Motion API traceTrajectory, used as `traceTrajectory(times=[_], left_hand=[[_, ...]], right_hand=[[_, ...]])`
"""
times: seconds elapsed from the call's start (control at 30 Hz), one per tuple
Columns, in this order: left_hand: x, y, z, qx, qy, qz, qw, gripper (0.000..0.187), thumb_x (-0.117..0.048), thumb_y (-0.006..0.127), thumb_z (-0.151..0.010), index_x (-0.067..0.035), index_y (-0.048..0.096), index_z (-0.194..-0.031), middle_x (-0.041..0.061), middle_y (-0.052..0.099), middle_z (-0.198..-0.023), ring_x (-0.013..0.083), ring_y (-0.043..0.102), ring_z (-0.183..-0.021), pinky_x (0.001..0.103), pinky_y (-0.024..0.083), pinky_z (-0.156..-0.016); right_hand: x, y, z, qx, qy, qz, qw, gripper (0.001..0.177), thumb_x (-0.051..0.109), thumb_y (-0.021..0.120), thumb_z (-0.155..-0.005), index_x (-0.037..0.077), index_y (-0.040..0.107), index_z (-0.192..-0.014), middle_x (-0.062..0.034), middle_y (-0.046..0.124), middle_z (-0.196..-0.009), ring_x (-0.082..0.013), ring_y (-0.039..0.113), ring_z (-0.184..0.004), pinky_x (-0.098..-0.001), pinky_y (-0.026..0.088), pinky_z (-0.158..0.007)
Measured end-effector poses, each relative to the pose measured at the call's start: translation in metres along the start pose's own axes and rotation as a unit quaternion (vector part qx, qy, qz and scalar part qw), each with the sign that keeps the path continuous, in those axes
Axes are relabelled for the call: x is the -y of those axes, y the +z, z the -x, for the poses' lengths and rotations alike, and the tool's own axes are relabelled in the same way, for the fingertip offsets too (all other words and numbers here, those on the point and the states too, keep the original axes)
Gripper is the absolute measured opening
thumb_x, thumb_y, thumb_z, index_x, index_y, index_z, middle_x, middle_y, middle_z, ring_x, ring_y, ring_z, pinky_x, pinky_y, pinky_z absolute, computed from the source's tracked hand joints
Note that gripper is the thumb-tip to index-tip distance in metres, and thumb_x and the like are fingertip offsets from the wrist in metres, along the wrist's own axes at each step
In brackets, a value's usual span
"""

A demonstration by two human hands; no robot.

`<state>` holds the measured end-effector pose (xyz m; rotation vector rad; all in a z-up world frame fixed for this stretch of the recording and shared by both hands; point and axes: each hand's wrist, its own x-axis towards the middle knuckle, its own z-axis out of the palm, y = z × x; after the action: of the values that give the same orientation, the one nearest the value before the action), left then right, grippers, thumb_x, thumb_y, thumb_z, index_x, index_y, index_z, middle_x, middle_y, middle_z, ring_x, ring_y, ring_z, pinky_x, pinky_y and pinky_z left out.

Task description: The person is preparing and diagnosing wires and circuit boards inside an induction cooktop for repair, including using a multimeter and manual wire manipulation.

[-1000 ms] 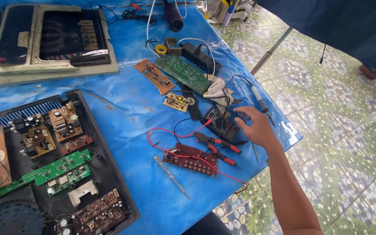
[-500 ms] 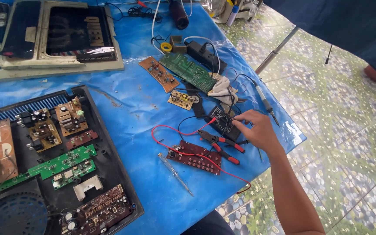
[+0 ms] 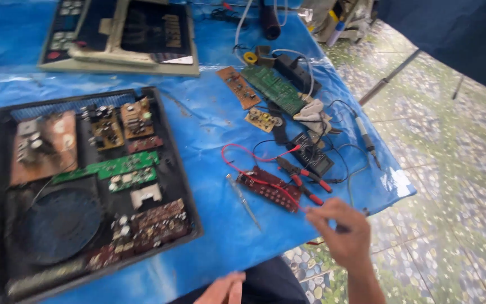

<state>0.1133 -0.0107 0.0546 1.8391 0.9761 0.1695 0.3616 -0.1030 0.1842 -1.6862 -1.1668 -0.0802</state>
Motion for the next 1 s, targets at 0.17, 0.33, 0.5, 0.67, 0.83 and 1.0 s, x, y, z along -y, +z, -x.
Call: traceTrajectory(times=[0.17, 0.33, 0.5, 0.67, 0.83, 1.0], left_hand=[[-0.089, -0.067, 0.012, -0.131, 0.218, 0.236, 0.938, 0.040, -0.032, 0.044, -0.105, -0.006, 0.063, -0.129, 0.004, 0.070, -0.101, 0.0173, 0.071, -0.087, 0.034, 0.056, -0.085], [-0.109, -0.080, 0.032, -0.102, 0.218, 0.279, 0.930, 0.042, -0.035, 0.039, -0.107, -0.007, 0.062, -0.130, 0.002, 0.064, -0.094, 0.0174, 0.066, -0.087, 0.033, 0.054, -0.080], [-0.073, -0.060, 0.041, -0.175, 0.176, 0.348, 0.904, 0.042, -0.030, 0.030, -0.112, -0.005, 0.059, -0.093, -0.002, 0.034, -0.059, 0.0091, 0.030, -0.049, 0.028, 0.029, -0.046], [-0.060, -0.057, 0.057, -0.179, 0.213, 0.231, 0.932, 0.040, -0.031, 0.031, -0.112, -0.012, 0.052, -0.084, -0.001, 0.043, -0.059, 0.0167, 0.041, -0.050, 0.035, 0.036, -0.054], [-0.064, -0.036, 0.057, -0.102, 0.359, 0.134, 0.918, 0.042, -0.031, 0.033, -0.113, -0.006, 0.051, -0.086, 0.005, 0.047, -0.061, 0.0248, 0.046, -0.048, 0.040, 0.032, -0.051], [-0.068, -0.021, 0.068, 0.005, 0.410, 0.121, 0.904, 0.046, -0.031, 0.033, -0.114, -0.009, 0.040, -0.075, 0.001, 0.031, -0.060, 0.0168, 0.027, -0.052, 0.037, 0.024, -0.055]], right_hand=[[0.057, 0.054, 0.057, 0.105, 0.003, -0.074, 0.992, 0.017, 0.008, 0.082, -0.083, 0.011, 0.082, -0.100, 0.0001, 0.063, -0.072, -0.0110, 0.055, -0.063, -0.0241, 0.046, -0.059], [0.081, 0.080, 0.100, 0.178, -0.027, -0.119, 0.977, 0.004, 0.008, 0.076, -0.091, 0.008, 0.077, -0.095, -0.0055, 0.061, -0.077, -0.0200, 0.057, -0.067, -0.0341, 0.046, -0.060], [0.098, 0.077, 0.091, 0.312, -0.027, -0.124, 0.942, 0.012, 0.021, 0.079, -0.088, 0.012, 0.078, -0.096, -0.0015, 0.081, -0.101, -0.0162, 0.078, -0.092, -0.0306, 0.061, -0.082], [0.105, 0.063, 0.085, 0.232, 0.043, -0.188, 0.953, 0.024, 0.020, 0.068, -0.097, 0.006, 0.075, -0.115, -0.0053, 0.074, -0.104, -0.0170, 0.065, -0.093, -0.0329, 0.053, -0.088], [0.114, 0.052, 0.071, 0.152, 0.109, -0.213, 0.959, 0.035, 0.028, 0.061, -0.099, 0.008, 0.074, -0.124, -0.0103, 0.076, -0.111, -0.0198, 0.071, -0.102, -0.0357, 0.061, -0.086], [0.105, 0.033, 0.082, 0.156, 0.027, -0.295, 0.942, 0.021, 0.022, 0.063, -0.103, 0.006, 0.076, -0.104, -0.0050, 0.071, -0.099, -0.0192, 0.055, -0.079, -0.0400, 0.057, -0.084]])
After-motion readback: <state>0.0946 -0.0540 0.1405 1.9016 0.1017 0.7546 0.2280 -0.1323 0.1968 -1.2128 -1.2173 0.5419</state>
